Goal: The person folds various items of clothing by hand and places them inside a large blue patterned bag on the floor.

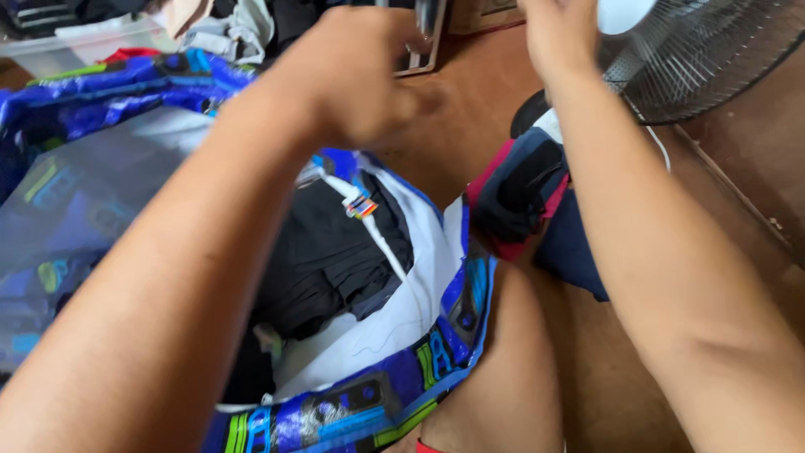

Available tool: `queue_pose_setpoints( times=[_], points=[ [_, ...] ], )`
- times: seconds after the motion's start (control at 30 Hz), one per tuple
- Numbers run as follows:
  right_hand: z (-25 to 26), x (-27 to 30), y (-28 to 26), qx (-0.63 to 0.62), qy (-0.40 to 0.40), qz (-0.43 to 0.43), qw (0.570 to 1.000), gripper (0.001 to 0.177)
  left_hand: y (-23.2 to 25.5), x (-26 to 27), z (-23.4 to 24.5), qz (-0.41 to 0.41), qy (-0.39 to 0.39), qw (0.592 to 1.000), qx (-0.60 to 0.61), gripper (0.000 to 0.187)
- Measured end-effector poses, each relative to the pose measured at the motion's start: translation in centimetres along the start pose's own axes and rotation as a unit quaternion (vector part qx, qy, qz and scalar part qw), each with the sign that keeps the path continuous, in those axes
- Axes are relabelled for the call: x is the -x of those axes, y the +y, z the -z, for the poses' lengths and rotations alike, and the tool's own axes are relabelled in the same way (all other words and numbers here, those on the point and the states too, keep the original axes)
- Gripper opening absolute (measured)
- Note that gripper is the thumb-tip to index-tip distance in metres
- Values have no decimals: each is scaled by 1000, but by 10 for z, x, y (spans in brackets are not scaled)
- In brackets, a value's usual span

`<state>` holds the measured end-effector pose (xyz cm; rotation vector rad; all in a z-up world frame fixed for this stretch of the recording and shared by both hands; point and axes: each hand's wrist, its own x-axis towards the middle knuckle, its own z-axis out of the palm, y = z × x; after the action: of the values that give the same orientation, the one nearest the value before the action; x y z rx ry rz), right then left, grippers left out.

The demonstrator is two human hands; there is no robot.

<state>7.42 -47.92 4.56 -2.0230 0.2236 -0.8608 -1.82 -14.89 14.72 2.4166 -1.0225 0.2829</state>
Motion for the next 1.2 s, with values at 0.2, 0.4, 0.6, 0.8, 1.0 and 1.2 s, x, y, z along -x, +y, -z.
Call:
queue_pose_setpoints(
  times=[0.2,0.4,0.6,0.8,1.0,1.2],
  points=[
    [27,88,187,-51,-53,-477,876,64,81,-1,7,-51,-102,993,10,52],
    [15,136,278,-269,-105,-616,733,45,93,29,6,-100,-107,984,101,62],
    [5,127,301,-179,-75,-625,756,45,79,38,13,-105,-103,982,122,71],
    [13,123,293,-211,-113,-631,738,39,60,43,21,-109,-108,979,135,60],
    [24,99,281,-239,-113,-567,780,35,35,56,25,-78,-88,984,136,62],
    [64,79,159,-413,-218,-233,853,48,-13,76,-1,105,-94,976,168,92]
  ],
)
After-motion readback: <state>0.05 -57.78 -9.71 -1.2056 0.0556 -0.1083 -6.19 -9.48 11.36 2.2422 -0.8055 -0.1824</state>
